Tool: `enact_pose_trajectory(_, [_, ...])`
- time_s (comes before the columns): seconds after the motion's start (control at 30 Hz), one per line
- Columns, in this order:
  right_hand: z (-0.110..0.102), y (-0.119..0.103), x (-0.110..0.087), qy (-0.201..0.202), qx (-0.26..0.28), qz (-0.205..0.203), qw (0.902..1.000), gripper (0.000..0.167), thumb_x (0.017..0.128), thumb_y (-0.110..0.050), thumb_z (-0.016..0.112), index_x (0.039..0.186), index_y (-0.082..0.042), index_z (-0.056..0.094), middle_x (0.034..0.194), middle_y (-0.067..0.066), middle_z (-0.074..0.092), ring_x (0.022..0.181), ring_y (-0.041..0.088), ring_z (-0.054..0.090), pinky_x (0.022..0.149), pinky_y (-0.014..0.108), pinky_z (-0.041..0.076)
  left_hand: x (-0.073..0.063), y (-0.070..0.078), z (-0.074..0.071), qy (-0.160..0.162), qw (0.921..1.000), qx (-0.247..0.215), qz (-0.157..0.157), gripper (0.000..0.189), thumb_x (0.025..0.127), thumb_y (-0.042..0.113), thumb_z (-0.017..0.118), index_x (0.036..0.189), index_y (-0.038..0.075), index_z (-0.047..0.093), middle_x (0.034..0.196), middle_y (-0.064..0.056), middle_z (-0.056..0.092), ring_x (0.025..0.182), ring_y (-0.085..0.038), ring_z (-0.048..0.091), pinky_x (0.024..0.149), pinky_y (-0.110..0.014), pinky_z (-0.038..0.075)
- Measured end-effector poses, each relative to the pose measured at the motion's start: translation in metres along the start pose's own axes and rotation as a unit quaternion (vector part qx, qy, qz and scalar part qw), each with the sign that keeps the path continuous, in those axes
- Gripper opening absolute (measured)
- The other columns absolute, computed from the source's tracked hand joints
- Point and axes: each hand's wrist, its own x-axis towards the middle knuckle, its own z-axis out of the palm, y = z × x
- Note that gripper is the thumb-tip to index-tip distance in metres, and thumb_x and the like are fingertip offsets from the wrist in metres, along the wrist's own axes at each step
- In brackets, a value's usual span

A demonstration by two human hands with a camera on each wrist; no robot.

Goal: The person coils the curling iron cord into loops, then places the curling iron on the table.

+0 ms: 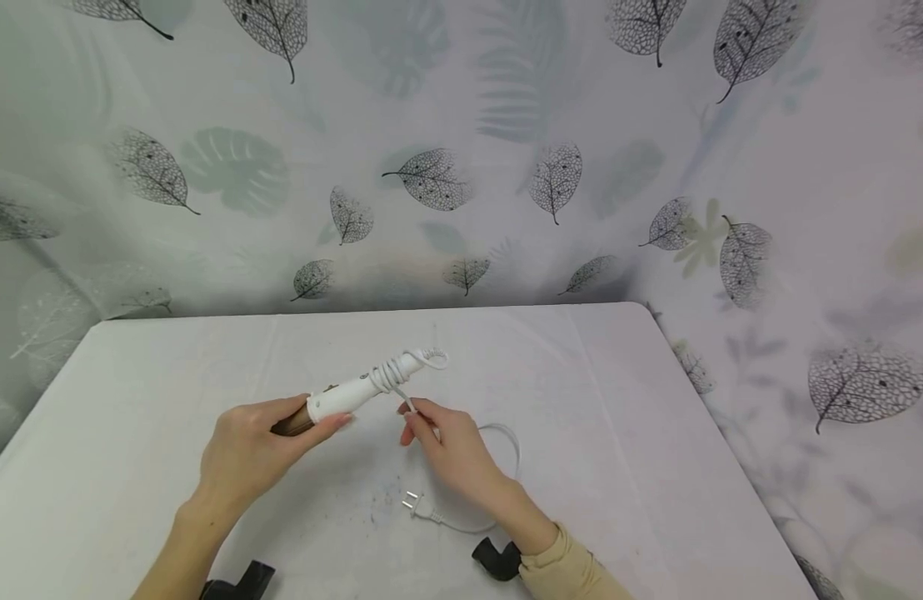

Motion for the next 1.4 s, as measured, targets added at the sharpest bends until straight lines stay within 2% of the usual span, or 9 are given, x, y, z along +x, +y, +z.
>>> enact_pose_trajectory(0.17, [0.002, 0.002, 0.000, -0.033, -0.007, -0.042, 0.9985, 0.020, 0.106, -0.016, 0.051, 0.116, -0.008, 0.065, 0.078, -0.003, 0.064, 0.075, 0.008, 0.056, 0.075, 0.024, 0.048, -0.001, -0.001, 0.001, -0.002, 0.9996, 0.022, -0.015, 0.057, 0.081, 0.064, 0.072, 0.057, 0.024, 0.040, 0.054, 0.015, 0.020, 0.048, 0.002, 0.018, 0.046, -0.015, 0.010])
enact_pose_trajectory(0.33, [0.001, 0.002, 0.000, -0.016, -0.017, -0.089, 0.9957, 0.015, 0.104, -0.012, 0.055, 0.109, -0.009, 0.068, 0.071, -0.007, 0.055, 0.067, 0.002, 0.051, 0.063, 0.021, 0.046, -0.002, -0.002, 0.001, 0.003, 0.9988, 0.043, -0.024, 0.061, 0.083, 0.069, 0.066, 0.057, 0.024, 0.034, 0.055, 0.015, 0.018, 0.048, 0.002, 0.018, 0.046, -0.016, 0.011])
enact_pose_trajectory(0.4, [-0.001, 0.001, -0.001, -0.004, -0.024, -0.105, 0.9941, 0.014, 0.102, -0.010, 0.056, 0.108, -0.009, 0.069, 0.069, -0.007, 0.053, 0.064, 0.000, 0.048, 0.057, 0.020, 0.043, -0.002, -0.002, 0.001, 0.007, 0.9987, 0.044, -0.025, 0.061, 0.081, 0.067, 0.070, 0.057, 0.024, 0.034, 0.055, 0.016, 0.018, 0.049, 0.002, 0.017, 0.046, -0.017, 0.010])
enact_pose_trajectory(0.57, [-0.003, -0.002, -0.001, 0.004, -0.029, -0.107, 0.9938, 0.016, 0.101, -0.006, 0.057, 0.110, -0.006, 0.071, 0.070, -0.008, 0.053, 0.064, 0.000, 0.047, 0.055, 0.020, 0.042, -0.002, -0.004, 0.000, 0.001, 0.9981, 0.049, -0.036, 0.060, 0.073, 0.052, 0.084, 0.057, 0.024, 0.034, 0.056, 0.016, 0.018, 0.049, 0.002, 0.017, 0.046, -0.018, 0.011])
enact_pose_trajectory(0.7, [-0.003, -0.002, -0.001, 0.003, -0.045, -0.093, 0.9946, 0.013, 0.101, -0.005, 0.057, 0.106, -0.008, 0.069, 0.074, -0.005, 0.058, 0.068, 0.001, 0.049, 0.058, 0.020, 0.042, -0.004, -0.004, 0.001, -0.008, 0.9963, 0.062, -0.058, 0.059, 0.073, 0.049, 0.085, 0.057, 0.024, 0.034, 0.055, 0.015, 0.018, 0.047, 0.001, 0.018, 0.045, -0.019, 0.012])
enact_pose_trajectory(0.8, [-0.001, -0.001, -0.001, 0.028, -0.073, -0.084, 0.9934, 0.010, 0.100, -0.007, 0.059, 0.101, -0.010, 0.068, 0.076, -0.005, 0.059, 0.067, 0.002, 0.049, 0.057, 0.019, 0.041, -0.004, -0.005, 0.001, -0.006, 0.9947, 0.074, -0.070, 0.060, 0.077, 0.054, 0.080, 0.057, 0.022, 0.033, 0.055, 0.014, 0.017, 0.047, 0.000, 0.017, 0.045, -0.020, 0.012])
enact_pose_trajectory(1.0, [0.000, 0.001, -0.001, 0.073, -0.115, -0.084, 0.9871, 0.010, 0.096, -0.006, 0.066, 0.102, -0.009, 0.073, 0.079, -0.007, 0.058, 0.067, 0.003, 0.046, 0.059, 0.019, 0.042, -0.004, -0.005, -0.002, -0.004, 0.9919, 0.091, -0.089, 0.067, 0.086, 0.077, 0.053, 0.058, 0.020, 0.031, 0.055, 0.013, 0.017, 0.048, -0.002, 0.017, 0.045, -0.022, 0.011])
enact_pose_trajectory(1.23, [-0.001, 0.007, -0.001, 0.088, -0.164, -0.143, 0.9721, 0.016, 0.091, -0.003, 0.071, 0.106, -0.007, 0.076, 0.083, -0.004, 0.057, 0.073, 0.007, 0.044, 0.063, 0.020, 0.040, -0.003, -0.004, -0.003, -0.074, 0.9848, 0.097, -0.124, 0.059, 0.079, 0.058, 0.077, 0.057, 0.020, 0.038, 0.052, 0.010, 0.024, 0.045, -0.006, 0.023, 0.042, -0.024, 0.018])
enact_pose_trajectory(1.4, [-0.003, 0.008, -0.001, 0.099, -0.162, -0.182, 0.9648, 0.009, 0.092, -0.007, 0.072, 0.099, -0.011, 0.075, 0.083, -0.005, 0.053, 0.074, 0.007, 0.043, 0.064, 0.019, 0.039, -0.002, -0.002, -0.004, -0.154, 0.9680, 0.073, -0.184, 0.053, 0.081, 0.065, 0.072, 0.061, 0.020, 0.051, 0.051, 0.007, 0.034, 0.046, -0.009, 0.030, 0.042, -0.026, 0.025])
